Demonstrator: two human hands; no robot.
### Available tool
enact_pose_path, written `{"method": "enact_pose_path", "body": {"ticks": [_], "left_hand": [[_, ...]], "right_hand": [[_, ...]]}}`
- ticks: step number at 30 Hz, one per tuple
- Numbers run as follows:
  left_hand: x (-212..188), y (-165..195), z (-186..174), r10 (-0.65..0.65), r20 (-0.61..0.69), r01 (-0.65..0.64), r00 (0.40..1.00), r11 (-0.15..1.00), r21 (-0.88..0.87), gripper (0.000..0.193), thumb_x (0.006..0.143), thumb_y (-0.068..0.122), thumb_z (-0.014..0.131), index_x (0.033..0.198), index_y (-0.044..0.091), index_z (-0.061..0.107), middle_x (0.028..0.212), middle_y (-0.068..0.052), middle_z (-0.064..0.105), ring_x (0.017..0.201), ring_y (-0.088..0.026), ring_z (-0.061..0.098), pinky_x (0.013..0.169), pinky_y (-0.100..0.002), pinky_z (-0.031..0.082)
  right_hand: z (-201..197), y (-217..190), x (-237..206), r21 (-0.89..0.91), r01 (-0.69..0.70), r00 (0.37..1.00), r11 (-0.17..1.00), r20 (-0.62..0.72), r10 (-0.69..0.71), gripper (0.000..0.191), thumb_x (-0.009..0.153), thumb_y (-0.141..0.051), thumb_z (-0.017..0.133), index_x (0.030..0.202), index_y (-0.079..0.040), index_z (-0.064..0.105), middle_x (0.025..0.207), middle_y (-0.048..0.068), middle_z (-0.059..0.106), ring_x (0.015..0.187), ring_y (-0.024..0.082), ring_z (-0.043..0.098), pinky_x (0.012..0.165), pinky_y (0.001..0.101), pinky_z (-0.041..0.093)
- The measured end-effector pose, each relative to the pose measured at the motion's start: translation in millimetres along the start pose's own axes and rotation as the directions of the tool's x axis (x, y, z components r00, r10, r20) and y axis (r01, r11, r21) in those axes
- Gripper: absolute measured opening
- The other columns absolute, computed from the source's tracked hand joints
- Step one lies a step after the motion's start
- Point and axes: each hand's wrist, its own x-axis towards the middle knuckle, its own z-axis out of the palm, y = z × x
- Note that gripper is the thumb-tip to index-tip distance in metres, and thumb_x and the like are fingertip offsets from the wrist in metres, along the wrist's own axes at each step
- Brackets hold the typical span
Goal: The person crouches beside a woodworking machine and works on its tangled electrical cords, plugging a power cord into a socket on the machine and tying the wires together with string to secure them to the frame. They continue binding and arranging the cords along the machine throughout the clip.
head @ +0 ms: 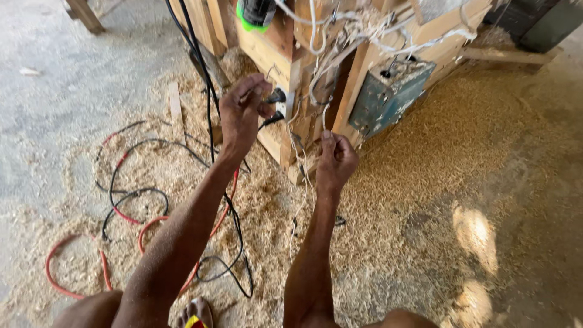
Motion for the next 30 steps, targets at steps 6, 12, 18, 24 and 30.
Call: {"method": "enact_pose_path", "body": {"ticks": [6,12,18,24,30], "left_hand": [[-1,5,-2,0.058,0.007,-0.058,0.998,0.998,0.003,0.021,0.109,-0.001,0.054,0.125,0.001,0.068,0.107,-0.014,0.076,0.064,-0.014,0.072,0.053,-0.025,0.062],[1,4,-4,0.059,-0.002,-0.059,0.998,0.998,0.004,0.021,0.108,-0.001,0.055,0.124,0.002,0.067,0.106,-0.014,0.076,0.063,-0.014,0.074,0.051,-0.025,0.062],[5,-10,-8,0.130,0.013,-0.128,0.991,0.986,-0.105,0.022,0.110,-0.002,0.052,0.126,0.001,0.068,0.107,-0.017,0.076,0.065,-0.016,0.074,0.050,-0.027,0.061],[8,-17,-13,0.115,-0.046,-0.112,0.992,0.991,0.070,0.023,0.106,-0.004,0.053,0.124,-0.001,0.067,0.106,-0.017,0.077,0.062,-0.015,0.075,0.046,-0.025,0.063],[10,-19,-17,-0.004,-0.107,0.018,0.994,0.992,0.125,0.025,0.103,-0.002,0.057,0.125,-0.003,0.068,0.105,-0.017,0.078,0.061,-0.014,0.076,0.047,-0.023,0.064]], "right_hand": [[-1,4,3,0.016,-0.029,1.000,0.999,0.013,0.029,0.017,0.098,-0.017,0.070,0.086,-0.006,0.072,0.064,0.001,0.067,0.044,0.004,0.049,0.037,0.0212,0.035],[-3,4,4,-0.025,0.018,1.000,1.000,0.022,-0.017,0.017,0.100,-0.018,0.069,0.089,-0.007,0.073,0.063,0.000,0.064,0.046,0.003,0.048,0.039,0.0202,0.035],[-4,5,6,-0.029,0.060,0.998,0.998,0.009,-0.060,0.022,0.100,-0.018,0.072,0.083,-0.005,0.071,0.062,0.001,0.063,0.043,0.005,0.046,0.036,0.0216,0.035],[-4,7,11,0.047,0.062,0.998,0.997,0.018,-0.063,0.019,0.099,-0.018,0.074,0.085,-0.004,0.072,0.063,0.003,0.066,0.049,0.008,0.057,0.044,0.0221,0.046],[-9,8,15,-0.023,0.085,0.996,0.996,0.028,-0.084,0.016,0.098,-0.015,0.072,0.087,-0.005,0.073,0.064,0.002,0.066,0.052,0.006,0.056,0.046,0.0216,0.047]]}}
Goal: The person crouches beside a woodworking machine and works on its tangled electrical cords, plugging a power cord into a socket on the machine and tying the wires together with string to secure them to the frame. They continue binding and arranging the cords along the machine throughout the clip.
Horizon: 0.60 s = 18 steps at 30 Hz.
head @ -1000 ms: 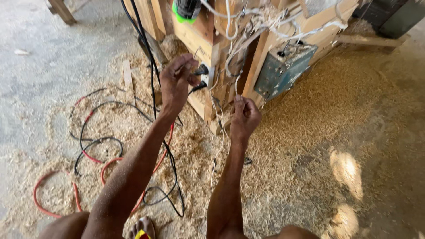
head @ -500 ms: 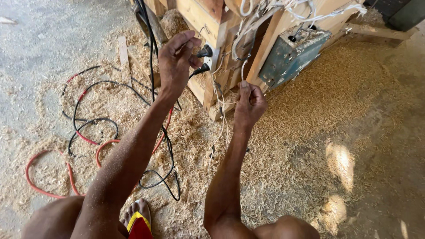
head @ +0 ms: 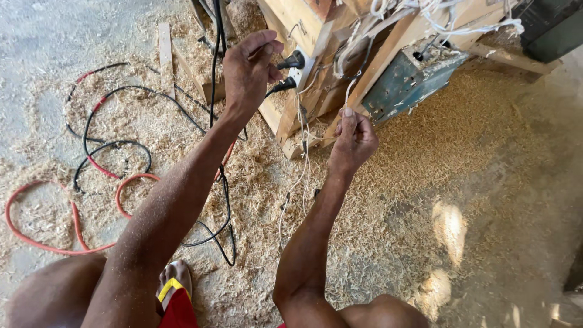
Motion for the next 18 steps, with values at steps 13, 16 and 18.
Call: {"method": "enact_pose_path", "body": {"ticks": [13,16,18], "left_hand": [[3,-9,-10,0.053,-0.030,-0.052,0.998,0.998,0.030,0.023,0.105,0.000,0.057,0.125,-0.005,0.068,0.104,-0.017,0.079,0.059,-0.013,0.075,0.045,-0.023,0.063],[2,-12,-10,0.067,-0.026,-0.067,0.997,0.998,0.003,0.023,0.105,0.000,0.057,0.125,-0.005,0.068,0.104,-0.017,0.079,0.060,-0.013,0.075,0.046,-0.023,0.064],[1,-13,-11,0.057,-0.040,-0.058,0.998,0.998,-0.007,0.024,0.104,0.000,0.057,0.124,-0.005,0.069,0.104,-0.017,0.080,0.059,-0.013,0.075,0.045,-0.023,0.064]], "right_hand": [[3,-3,-5,0.081,0.027,1.000,0.996,0.000,-0.027,0.014,0.100,-0.012,0.072,0.090,-0.001,0.074,0.067,0.003,0.064,0.056,0.006,0.054,0.049,0.0215,0.043],[2,-1,-5,0.052,0.040,0.999,0.998,0.001,-0.040,0.015,0.100,-0.013,0.072,0.090,-0.001,0.074,0.067,0.003,0.066,0.056,0.006,0.055,0.049,0.0216,0.044],[2,0,-4,0.048,0.061,0.998,0.997,0.002,-0.061,0.014,0.099,-0.013,0.071,0.090,-0.002,0.074,0.067,0.004,0.067,0.055,0.007,0.058,0.047,0.0219,0.047]]}}
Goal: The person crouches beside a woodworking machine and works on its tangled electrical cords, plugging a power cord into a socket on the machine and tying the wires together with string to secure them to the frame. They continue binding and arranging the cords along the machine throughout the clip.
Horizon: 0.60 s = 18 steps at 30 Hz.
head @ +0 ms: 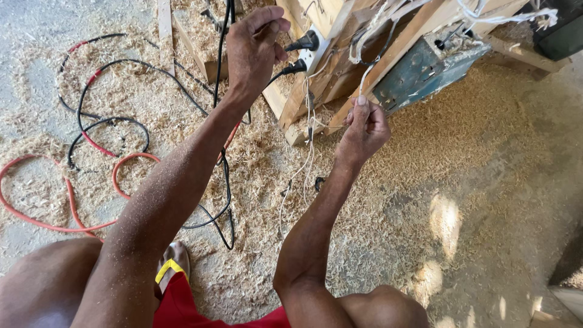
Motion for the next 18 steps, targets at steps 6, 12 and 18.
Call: {"method": "enact_pose_path", "body": {"ticks": [6,12,18], "left_hand": [[-5,-3,1,0.010,0.030,-0.013,0.999,0.996,0.087,0.023,0.107,-0.001,0.056,0.125,-0.003,0.070,0.105,-0.017,0.080,0.058,-0.012,0.075,0.044,-0.023,0.064],[-35,-25,21,-0.053,0.190,-0.001,0.980,0.963,0.271,0.029,0.101,-0.007,0.050,0.107,0.000,0.077,0.107,-0.018,0.079,0.062,-0.013,0.079,0.043,-0.023,0.058],[-85,-56,37,-0.084,0.602,-0.195,0.794,0.902,0.384,0.032,0.093,-0.015,0.055,0.108,0.001,0.077,0.116,-0.016,0.076,0.096,-0.024,0.077,0.065,-0.030,0.067]], "right_hand": [[-2,7,2,0.005,0.017,1.000,1.000,0.018,-0.017,0.014,0.099,-0.012,0.071,0.089,-0.003,0.073,0.065,0.003,0.067,0.053,0.006,0.057,0.045,0.0225,0.047],[-5,7,4,-0.012,-0.001,1.000,1.000,0.028,0.002,0.014,0.099,-0.012,0.071,0.088,-0.004,0.073,0.069,0.005,0.071,0.053,0.008,0.059,0.045,0.0235,0.050],[-8,0,6,-0.051,-0.022,0.997,0.998,0.079,0.026,0.015,0.101,-0.013,0.071,0.089,-0.004,0.073,0.068,0.004,0.069,0.057,0.008,0.060,0.051,0.0239,0.051]]}}
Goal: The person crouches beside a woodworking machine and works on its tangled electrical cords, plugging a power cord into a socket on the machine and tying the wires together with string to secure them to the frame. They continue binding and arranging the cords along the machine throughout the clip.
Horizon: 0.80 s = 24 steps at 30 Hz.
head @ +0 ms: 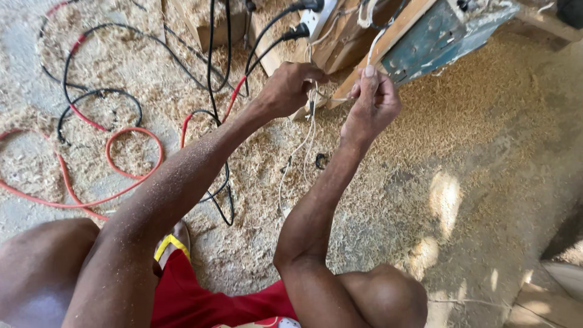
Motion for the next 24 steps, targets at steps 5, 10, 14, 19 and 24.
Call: {"method": "enact_pose_path", "body": {"ticks": [5,10,14,19,24], "left_hand": [[-14,1,5,-0.091,0.122,0.086,0.988,0.995,0.041,0.043,0.084,-0.016,0.056,0.113,0.008,0.077,0.123,-0.010,0.074,0.080,-0.024,0.078,0.060,-0.034,0.062],[-19,6,-3,-0.022,0.036,0.017,0.999,0.991,0.131,0.015,0.094,0.010,0.073,0.106,0.010,0.081,0.098,-0.010,0.081,0.073,-0.025,0.077,0.066,-0.040,0.059],[-20,3,0,0.118,-0.037,-0.110,0.992,0.980,0.169,0.014,0.097,0.015,0.070,0.103,0.010,0.082,0.091,-0.008,0.081,0.065,-0.021,0.075,0.058,-0.037,0.058],[-21,-4,8,0.134,-0.044,-0.119,0.990,0.961,0.249,0.020,0.102,0.022,0.066,0.103,0.009,0.081,0.093,-0.009,0.081,0.051,-0.014,0.066,0.039,-0.030,0.048],[-22,-3,10,0.146,-0.057,-0.125,0.988,0.955,0.271,0.020,0.102,0.021,0.065,0.102,0.010,0.081,0.093,-0.009,0.081,0.050,-0.013,0.065,0.037,-0.030,0.047]], "right_hand": [[0,-2,-1,-0.057,-0.027,0.999,0.998,0.022,0.028,0.015,0.102,-0.016,0.069,0.091,-0.006,0.073,0.069,0.002,0.068,0.057,0.007,0.059,0.052,0.0243,0.052],[5,-8,-5,-0.058,-0.066,0.998,0.996,0.018,0.067,0.015,0.102,-0.018,0.068,0.092,-0.007,0.072,0.070,0.001,0.067,0.057,0.007,0.061,0.051,0.0250,0.054],[9,-12,-6,-0.048,-0.037,0.999,0.998,0.019,0.038,0.016,0.102,-0.017,0.067,0.092,-0.006,0.072,0.070,0.001,0.067,0.057,0.007,0.062,0.050,0.0240,0.054],[10,-13,-4,-0.058,-0.065,0.998,0.996,-0.016,0.065,0.017,0.101,-0.016,0.066,0.090,-0.005,0.072,0.065,0.001,0.066,0.050,0.006,0.057,0.041,0.0219,0.045],[10,-14,-4,-0.064,-0.049,0.999,0.997,-0.016,0.049,0.017,0.103,-0.015,0.066,0.091,-0.005,0.073,0.065,0.000,0.065,0.052,0.005,0.058,0.045,0.0201,0.045]]}}
